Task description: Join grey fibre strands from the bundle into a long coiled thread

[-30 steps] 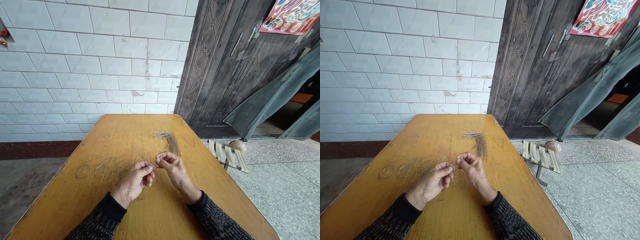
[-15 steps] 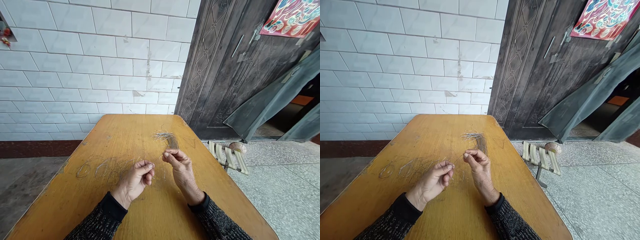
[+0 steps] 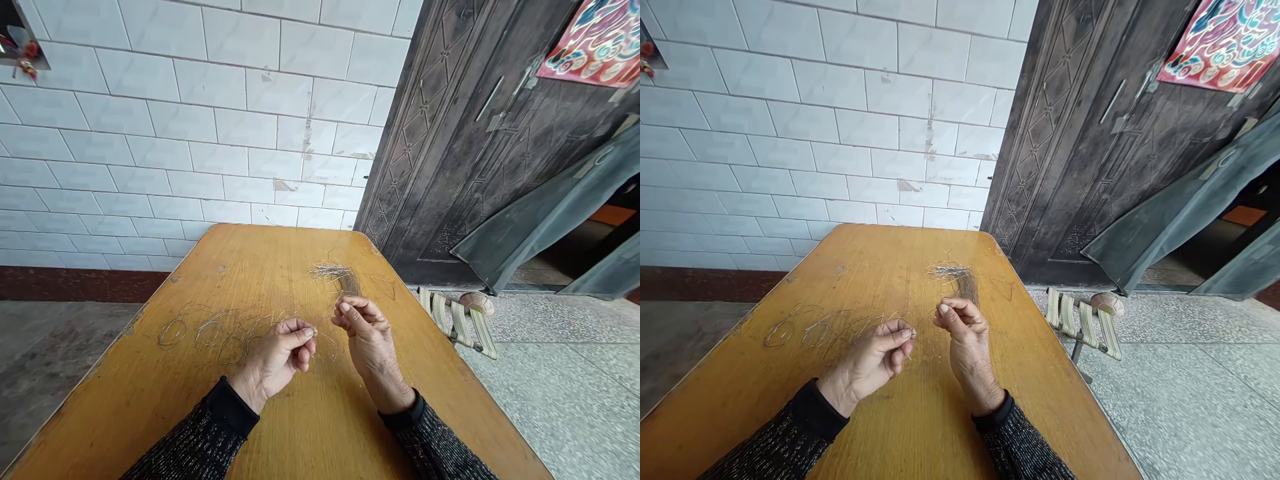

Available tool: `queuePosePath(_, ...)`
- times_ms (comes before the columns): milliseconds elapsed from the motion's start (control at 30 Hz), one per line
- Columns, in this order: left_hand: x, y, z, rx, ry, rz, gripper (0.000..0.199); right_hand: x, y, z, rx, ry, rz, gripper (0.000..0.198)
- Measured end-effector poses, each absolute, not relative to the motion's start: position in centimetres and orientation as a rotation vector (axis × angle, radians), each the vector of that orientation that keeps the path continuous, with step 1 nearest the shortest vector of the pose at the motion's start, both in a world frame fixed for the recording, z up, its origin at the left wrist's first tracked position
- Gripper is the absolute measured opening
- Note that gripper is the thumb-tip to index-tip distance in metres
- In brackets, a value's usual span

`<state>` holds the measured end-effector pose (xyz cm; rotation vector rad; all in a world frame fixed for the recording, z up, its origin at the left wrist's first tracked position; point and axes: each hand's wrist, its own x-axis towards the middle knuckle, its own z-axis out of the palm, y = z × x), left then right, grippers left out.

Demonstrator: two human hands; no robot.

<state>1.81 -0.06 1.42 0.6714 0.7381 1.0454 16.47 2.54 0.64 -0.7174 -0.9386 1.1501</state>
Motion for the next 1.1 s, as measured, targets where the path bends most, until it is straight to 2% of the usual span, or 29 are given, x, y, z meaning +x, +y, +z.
queuePosePath(267, 1.1, 0.6, 1.0, 0.582, 0.748, 1.102, 0.016, 18.7, 4.0, 1.1, -0.71, -0.877, 0.953, 0.014)
queuePosePath(433, 1.1, 0.7, 1.2, 0.607, 0.758, 1.198, 0.015, 18.3, 3.6, 1.2, -0.888, -1.161, 1.147, 0.033)
queuePosePath(600, 1.0, 0.6, 1.0, 0.711, 0.782, 1.22, 0.022, 17.3, 2.9, 1.2, -0.977, -1.558, 1.248, 0.035)
queuePosePath(867, 0.9, 0.5, 1.2, 0.819, 0.877, 1.183, 0.037, 17.2, 2.9, 1.2, -0.92, -1.384, 1.325, 0.034)
queuePosePath(1100, 0.9, 0.5, 0.6, 0.863, 0.879, 1.142, 0.026, 17.1, 3.2, 0.9, -0.945, -1.265, 1.304, 0.034)
